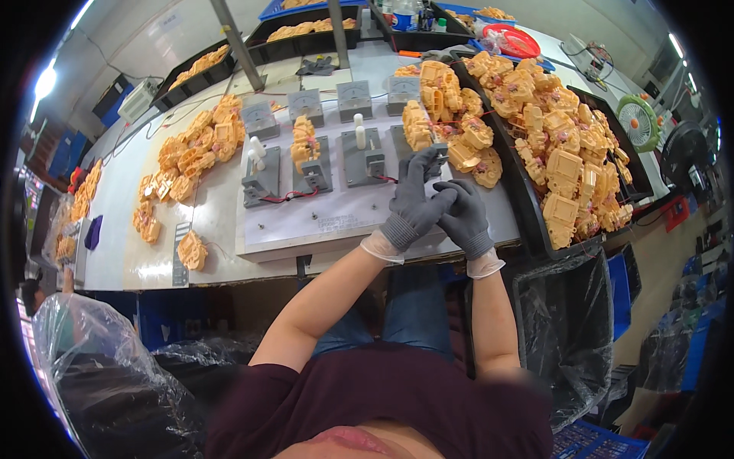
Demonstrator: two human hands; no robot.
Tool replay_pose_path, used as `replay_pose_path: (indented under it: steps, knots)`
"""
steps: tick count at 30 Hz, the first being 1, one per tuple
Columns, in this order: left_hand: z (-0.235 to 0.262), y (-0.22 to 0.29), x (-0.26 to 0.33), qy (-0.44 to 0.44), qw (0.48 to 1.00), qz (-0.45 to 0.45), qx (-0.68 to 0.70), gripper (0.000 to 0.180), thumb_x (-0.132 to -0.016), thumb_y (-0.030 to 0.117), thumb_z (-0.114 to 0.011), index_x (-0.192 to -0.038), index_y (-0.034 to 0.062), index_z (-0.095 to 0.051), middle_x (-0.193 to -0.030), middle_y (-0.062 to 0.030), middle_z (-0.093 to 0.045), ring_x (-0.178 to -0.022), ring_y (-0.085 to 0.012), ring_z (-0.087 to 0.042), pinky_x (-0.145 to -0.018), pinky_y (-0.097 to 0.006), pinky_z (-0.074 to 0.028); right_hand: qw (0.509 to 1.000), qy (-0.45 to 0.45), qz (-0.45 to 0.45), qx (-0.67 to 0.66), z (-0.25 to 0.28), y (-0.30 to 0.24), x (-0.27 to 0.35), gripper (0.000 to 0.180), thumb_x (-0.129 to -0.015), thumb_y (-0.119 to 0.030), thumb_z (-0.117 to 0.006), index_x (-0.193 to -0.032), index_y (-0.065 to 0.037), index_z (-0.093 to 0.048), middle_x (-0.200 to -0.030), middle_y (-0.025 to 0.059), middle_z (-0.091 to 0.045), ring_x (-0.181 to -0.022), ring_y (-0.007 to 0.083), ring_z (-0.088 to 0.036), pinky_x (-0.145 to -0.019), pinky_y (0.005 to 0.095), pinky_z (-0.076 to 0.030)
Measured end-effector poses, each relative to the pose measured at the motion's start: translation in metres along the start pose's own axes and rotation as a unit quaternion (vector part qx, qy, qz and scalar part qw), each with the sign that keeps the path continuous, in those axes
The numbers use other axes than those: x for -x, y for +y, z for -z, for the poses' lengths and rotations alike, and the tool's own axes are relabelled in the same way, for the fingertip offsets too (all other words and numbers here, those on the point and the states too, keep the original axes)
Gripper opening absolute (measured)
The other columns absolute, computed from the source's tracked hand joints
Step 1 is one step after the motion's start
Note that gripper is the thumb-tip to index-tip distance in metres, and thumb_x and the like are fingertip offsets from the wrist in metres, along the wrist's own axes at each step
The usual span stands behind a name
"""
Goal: The person assembles small electronic components by hand. They pick up yellow plastic housings and insert them into a metal jig, then connect red and black wires to the terminals. The person repeats this process for multiple units, occasionally discarding defective parts into a bin.
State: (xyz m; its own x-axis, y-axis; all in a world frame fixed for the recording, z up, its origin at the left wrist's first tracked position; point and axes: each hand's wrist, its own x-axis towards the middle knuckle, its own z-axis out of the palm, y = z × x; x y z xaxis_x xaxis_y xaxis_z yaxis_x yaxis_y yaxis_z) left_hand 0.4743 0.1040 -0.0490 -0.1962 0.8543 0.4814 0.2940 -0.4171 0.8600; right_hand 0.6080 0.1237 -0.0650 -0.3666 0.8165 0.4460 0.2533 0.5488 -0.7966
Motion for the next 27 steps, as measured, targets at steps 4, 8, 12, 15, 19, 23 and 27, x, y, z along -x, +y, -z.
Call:
replay_pose_path:
  steps: [4,8,12,15,19,23,27]
  knots:
    - [0.001,0.005,0.001,-0.042,0.999,0.030,0.002,0.069,-0.073,0.016,-0.066,-0.134,0.0028,-0.036,-0.121,-0.0172,-0.040,-0.111,-0.0282,-0.053,-0.095,-0.036,-0.045,0.998,0.007,0.004,0.067,0.002,0.004,-0.006,0.036,-0.065,-0.002,-0.074,-0.100,-0.001,-0.065,-0.094,0.0086,-0.060,-0.087,0.0185,-0.061,-0.077,0.0296,-0.051]
    - [0.002,-0.005,-0.001,-0.060,0.998,0.009,-0.010,0.062,-0.070,0.014,-0.062,-0.129,0.0055,-0.045,-0.120,-0.0156,-0.046,-0.111,-0.0290,-0.050,-0.098,-0.036,-0.040,0.996,-0.011,-0.059,0.064,0.008,0.004,-0.019,0.019,-0.075,-0.006,-0.070,-0.094,-0.001,-0.067,-0.083,0.0059,-0.064,-0.076,0.0139,-0.062,-0.071,0.0267,-0.050]
    - [0.006,-0.012,0.002,-0.086,0.979,0.045,0.178,0.057,-0.071,0.004,-0.055,-0.128,0.0025,-0.047,-0.120,-0.0115,-0.050,-0.108,-0.0208,-0.052,-0.096,-0.031,-0.040,0.985,0.057,-0.115,-0.117,0.027,0.007,-0.056,0.022,-0.084,-0.015,-0.066,-0.098,0.002,-0.066,-0.083,0.0049,-0.066,-0.078,0.0090,-0.060,-0.069,0.0230,-0.048]
    - [0.007,-0.009,0.005,-0.122,0.954,0.100,0.253,0.055,-0.073,-0.001,-0.053,-0.129,0.0016,-0.047,-0.121,-0.0088,-0.055,-0.105,-0.0149,-0.053,-0.091,-0.028,-0.043,0.984,-0.005,-0.161,-0.079,0.030,-0.020,-0.098,0.045,-0.084,-0.022,-0.065,-0.123,-0.002,-0.055,-0.094,0.0104,-0.065,-0.084,0.0146,-0.062,-0.075,0.0256,-0.048]
    - [0.007,-0.012,0.004,-0.122,0.960,0.082,0.237,0.056,-0.072,-0.001,-0.052,-0.128,0.0007,-0.047,-0.118,-0.0086,-0.057,-0.102,-0.0154,-0.054,-0.090,-0.028,-0.043,0.979,-0.104,-0.079,0.156,0.006,-0.038,-0.133,0.057,-0.079,-0.029,-0.067,-0.130,-0.011,-0.050,-0.103,0.0159,-0.064,-0.091,0.0224,-0.063,-0.082,0.0307,-0.048]
    - [0.006,-0.007,0.003,-0.127,0.969,0.065,0.201,0.059,-0.069,-0.002,-0.052,-0.128,-0.0003,-0.047,-0.118,-0.0089,-0.055,-0.105,-0.0162,-0.052,-0.090,-0.030,-0.044,0.986,0.068,0.042,0.147,0.027,-0.047,-0.158,0.056,-0.077,-0.032,-0.064,-0.129,-0.015,-0.049,-0.103,0.0183,-0.064,-0.094,0.0313,-0.063,-0.083,0.0374,-0.049]
    - [0.004,-0.006,0.002,-0.100,0.987,0.044,0.117,0.061,-0.069,-0.001,-0.052,-0.129,-0.0008,-0.044,-0.107,-0.0088,-0.053,-0.097,-0.0139,-0.051,-0.084,-0.027,-0.046,0.938,0.152,-0.026,0.309,0.047,-0.026,-0.180,0.058,-0.075,-0.033,-0.066,-0.125,-0.008,-0.049,-0.108,0.0204,-0.062,-0.100,0.0346,-0.060,-0.085,0.0417,-0.048]
